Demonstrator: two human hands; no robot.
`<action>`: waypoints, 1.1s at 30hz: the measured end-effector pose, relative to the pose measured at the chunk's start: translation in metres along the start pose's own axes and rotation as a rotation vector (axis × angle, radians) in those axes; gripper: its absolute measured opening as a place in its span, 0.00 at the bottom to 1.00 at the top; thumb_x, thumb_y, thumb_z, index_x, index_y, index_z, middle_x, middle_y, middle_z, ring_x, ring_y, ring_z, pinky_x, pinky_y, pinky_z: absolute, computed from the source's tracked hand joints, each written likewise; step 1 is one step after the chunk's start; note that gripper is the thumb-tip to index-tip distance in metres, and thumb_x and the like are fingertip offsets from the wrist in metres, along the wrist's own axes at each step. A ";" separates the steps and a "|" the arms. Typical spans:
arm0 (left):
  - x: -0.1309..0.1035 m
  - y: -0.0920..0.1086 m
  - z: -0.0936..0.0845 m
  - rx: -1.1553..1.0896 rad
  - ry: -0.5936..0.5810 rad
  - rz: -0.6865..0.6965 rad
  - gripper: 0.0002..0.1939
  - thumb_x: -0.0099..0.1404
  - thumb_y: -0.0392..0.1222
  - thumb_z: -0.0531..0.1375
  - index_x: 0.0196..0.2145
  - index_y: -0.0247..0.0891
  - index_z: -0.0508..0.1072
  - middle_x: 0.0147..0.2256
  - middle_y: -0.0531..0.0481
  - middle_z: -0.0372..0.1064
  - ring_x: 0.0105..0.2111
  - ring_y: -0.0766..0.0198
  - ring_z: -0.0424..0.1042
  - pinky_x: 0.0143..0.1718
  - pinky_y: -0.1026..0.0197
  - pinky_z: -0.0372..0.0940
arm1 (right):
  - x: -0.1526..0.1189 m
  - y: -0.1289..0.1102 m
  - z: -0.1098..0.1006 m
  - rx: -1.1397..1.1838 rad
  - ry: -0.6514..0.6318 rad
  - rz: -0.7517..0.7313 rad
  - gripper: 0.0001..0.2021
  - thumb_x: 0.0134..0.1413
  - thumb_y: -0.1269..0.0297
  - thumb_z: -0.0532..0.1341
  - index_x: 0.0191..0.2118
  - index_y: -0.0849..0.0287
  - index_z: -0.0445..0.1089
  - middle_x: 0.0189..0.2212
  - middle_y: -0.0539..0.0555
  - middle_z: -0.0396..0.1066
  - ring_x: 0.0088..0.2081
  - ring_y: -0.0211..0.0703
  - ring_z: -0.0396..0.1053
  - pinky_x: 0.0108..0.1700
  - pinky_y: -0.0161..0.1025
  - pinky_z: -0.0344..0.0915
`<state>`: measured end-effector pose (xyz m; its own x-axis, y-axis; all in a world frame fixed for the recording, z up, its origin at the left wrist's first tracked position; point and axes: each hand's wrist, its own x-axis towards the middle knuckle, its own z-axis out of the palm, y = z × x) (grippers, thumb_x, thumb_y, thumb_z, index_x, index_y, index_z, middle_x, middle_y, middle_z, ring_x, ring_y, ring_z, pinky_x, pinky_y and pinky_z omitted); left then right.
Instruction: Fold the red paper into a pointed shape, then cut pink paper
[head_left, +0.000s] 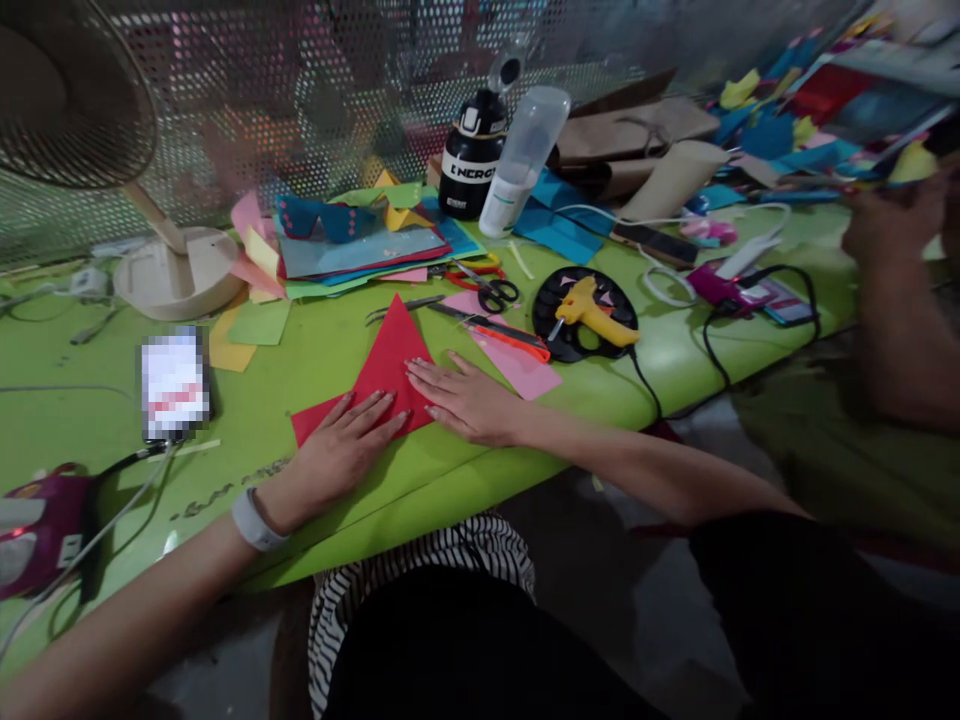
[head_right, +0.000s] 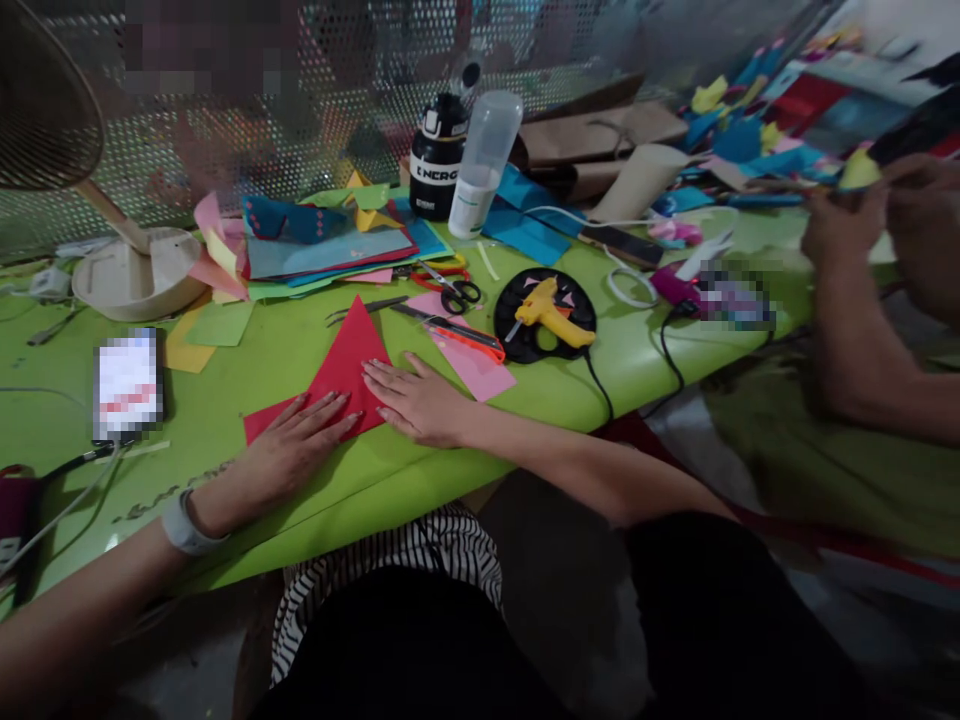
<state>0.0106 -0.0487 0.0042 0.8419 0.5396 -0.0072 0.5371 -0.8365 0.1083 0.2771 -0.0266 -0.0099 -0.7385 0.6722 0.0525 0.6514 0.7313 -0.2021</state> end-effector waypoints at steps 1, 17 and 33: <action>0.000 0.000 -0.001 -0.007 0.002 0.004 0.26 0.75 0.39 0.44 0.68 0.44 0.50 0.68 0.43 0.47 0.68 0.56 0.45 0.68 0.44 0.42 | 0.000 0.000 0.000 0.001 -0.009 0.003 0.28 0.68 0.60 0.42 0.70 0.63 0.44 0.69 0.61 0.42 0.70 0.50 0.42 0.68 0.62 0.38; 0.000 0.004 -0.010 -0.004 -0.031 0.032 0.38 0.68 0.65 0.48 0.69 0.45 0.48 0.70 0.39 0.35 0.69 0.47 0.38 0.67 0.39 0.39 | -0.013 -0.036 -0.003 0.005 0.051 -0.002 0.37 0.67 0.45 0.43 0.70 0.70 0.43 0.69 0.66 0.40 0.70 0.52 0.38 0.69 0.55 0.39; -0.046 0.003 -0.017 0.004 -0.054 0.020 0.42 0.68 0.66 0.48 0.70 0.43 0.41 0.70 0.43 0.33 0.69 0.51 0.40 0.68 0.45 0.36 | -0.052 -0.021 -0.005 -0.078 -0.015 0.105 0.48 0.59 0.33 0.41 0.71 0.70 0.36 0.69 0.68 0.41 0.69 0.59 0.41 0.68 0.58 0.42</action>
<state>-0.0275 -0.0740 0.0220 0.8540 0.5170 -0.0592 0.5203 -0.8475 0.1045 0.3030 -0.0766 -0.0036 -0.6674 0.7444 0.0199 0.7367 0.6639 -0.1287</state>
